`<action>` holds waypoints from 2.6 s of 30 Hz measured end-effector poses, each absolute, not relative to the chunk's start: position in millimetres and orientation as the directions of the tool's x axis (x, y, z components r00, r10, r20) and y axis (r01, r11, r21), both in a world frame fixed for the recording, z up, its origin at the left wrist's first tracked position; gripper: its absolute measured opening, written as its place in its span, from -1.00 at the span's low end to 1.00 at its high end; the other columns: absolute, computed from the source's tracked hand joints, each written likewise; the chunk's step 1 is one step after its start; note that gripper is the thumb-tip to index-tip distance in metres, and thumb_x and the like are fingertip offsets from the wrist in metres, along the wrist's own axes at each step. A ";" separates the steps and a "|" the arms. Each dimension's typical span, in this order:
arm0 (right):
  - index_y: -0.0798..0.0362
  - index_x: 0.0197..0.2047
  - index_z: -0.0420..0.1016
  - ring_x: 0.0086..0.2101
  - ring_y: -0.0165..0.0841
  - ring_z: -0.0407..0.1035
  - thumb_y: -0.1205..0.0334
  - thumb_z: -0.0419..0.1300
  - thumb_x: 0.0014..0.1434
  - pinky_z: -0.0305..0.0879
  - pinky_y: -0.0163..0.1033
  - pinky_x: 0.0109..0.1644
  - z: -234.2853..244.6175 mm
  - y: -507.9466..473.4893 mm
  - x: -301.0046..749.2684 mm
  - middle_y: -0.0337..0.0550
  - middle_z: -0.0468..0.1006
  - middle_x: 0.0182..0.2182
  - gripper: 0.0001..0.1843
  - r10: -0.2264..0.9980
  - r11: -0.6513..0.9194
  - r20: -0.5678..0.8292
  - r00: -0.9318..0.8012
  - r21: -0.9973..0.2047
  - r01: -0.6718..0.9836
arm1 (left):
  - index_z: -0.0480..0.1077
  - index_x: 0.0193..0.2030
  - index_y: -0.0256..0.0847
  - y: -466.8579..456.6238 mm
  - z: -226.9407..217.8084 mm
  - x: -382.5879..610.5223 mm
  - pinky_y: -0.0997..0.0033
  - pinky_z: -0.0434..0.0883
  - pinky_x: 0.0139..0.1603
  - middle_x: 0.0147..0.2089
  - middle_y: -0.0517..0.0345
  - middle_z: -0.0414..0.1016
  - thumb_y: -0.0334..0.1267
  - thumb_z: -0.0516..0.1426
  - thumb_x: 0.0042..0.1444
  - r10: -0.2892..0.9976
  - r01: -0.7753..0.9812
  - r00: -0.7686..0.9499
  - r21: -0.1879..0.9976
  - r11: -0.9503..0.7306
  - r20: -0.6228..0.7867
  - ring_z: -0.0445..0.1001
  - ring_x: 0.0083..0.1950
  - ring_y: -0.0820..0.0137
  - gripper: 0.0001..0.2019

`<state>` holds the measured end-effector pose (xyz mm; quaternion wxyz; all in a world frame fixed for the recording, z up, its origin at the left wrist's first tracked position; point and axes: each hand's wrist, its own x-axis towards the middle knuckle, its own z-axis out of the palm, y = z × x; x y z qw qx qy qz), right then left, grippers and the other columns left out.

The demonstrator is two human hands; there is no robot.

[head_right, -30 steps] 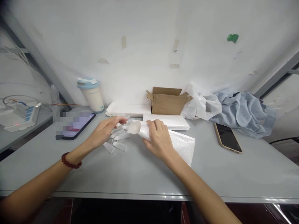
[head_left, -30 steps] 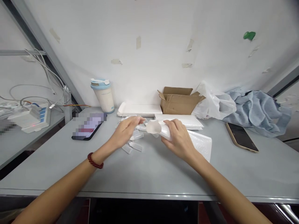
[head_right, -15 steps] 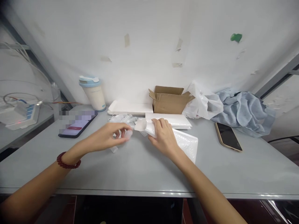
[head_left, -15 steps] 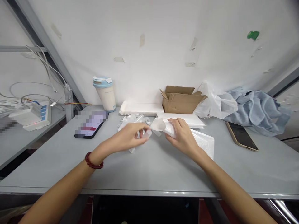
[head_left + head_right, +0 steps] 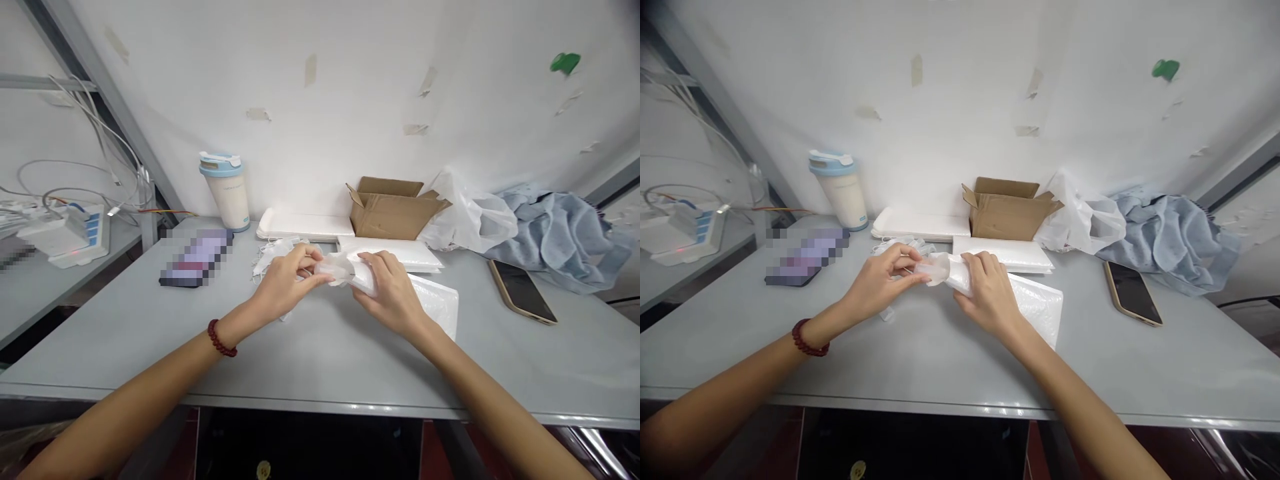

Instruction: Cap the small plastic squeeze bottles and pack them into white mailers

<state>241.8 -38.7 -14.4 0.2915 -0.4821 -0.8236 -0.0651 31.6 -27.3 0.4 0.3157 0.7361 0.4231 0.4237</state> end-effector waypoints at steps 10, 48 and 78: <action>0.15 0.03 0.23 -0.20 -0.12 0.23 0.30 0.13 -0.03 0.21 -0.09 -0.22 -17.7 -45.2 234.2 0.05 0.34 -0.18 -0.49 0.755 0.560 0.510 -0.412 -0.174 0.810 | 0.50 -0.36 -0.21 -26.4 -5.8 32.1 0.44 0.39 -0.34 -0.35 0.16 0.57 -0.16 0.26 -0.05 0.888 0.380 0.259 0.806 -0.455 0.379 0.46 -0.35 0.39 -0.82; 0.19 0.01 0.26 -0.21 -0.13 0.23 0.34 0.13 -0.06 0.22 -0.09 -0.22 -20.3 -44.1 232.9 0.05 0.35 -0.21 -0.50 0.740 0.582 0.517 -0.430 -0.172 0.795 | 0.38 -0.50 -0.26 -40.6 -11.5 44.4 0.49 0.07 -0.51 -0.60 0.31 0.19 -0.36 -0.02 0.18 0.797 0.566 0.461 0.562 -0.603 0.391 0.08 -0.56 0.55 -0.74; 0.20 0.20 0.06 -0.04 -0.03 0.22 0.16 0.18 0.06 0.15 0.04 -0.06 -10.2 -45.1 237.5 0.21 0.33 -0.02 -0.32 0.634 0.547 0.588 -0.501 0.117 0.829 | 0.50 -0.23 -0.22 -22.9 -10.2 26.5 0.45 0.30 -0.34 -0.34 0.09 0.46 -0.40 0.06 0.16 0.640 0.529 0.596 0.362 -0.767 0.485 0.40 -0.33 0.39 -0.82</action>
